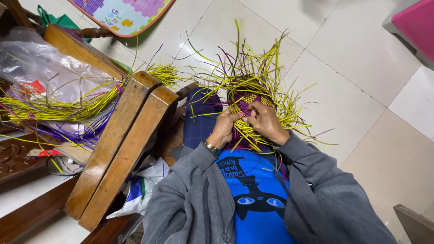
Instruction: Weaving a decorative pattern using thin yellow and purple plastic strands while sitting on the floor.
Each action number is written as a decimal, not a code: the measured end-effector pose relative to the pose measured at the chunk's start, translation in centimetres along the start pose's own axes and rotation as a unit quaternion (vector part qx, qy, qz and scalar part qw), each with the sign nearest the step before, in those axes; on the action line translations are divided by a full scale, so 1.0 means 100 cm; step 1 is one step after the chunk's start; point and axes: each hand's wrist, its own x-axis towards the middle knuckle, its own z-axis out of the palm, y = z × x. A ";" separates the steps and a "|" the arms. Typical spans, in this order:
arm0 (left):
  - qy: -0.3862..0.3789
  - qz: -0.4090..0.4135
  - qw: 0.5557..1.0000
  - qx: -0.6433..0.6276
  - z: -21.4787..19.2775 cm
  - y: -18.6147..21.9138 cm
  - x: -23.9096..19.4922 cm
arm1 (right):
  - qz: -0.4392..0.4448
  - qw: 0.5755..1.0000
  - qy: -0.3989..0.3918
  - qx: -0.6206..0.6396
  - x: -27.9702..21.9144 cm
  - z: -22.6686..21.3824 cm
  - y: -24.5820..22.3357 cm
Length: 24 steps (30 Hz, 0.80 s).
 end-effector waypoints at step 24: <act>-0.088 0.063 0.928 0.357 -0.017 0.025 0.040 | -0.112 0.991 -0.015 -0.070 -0.014 0.015 -0.035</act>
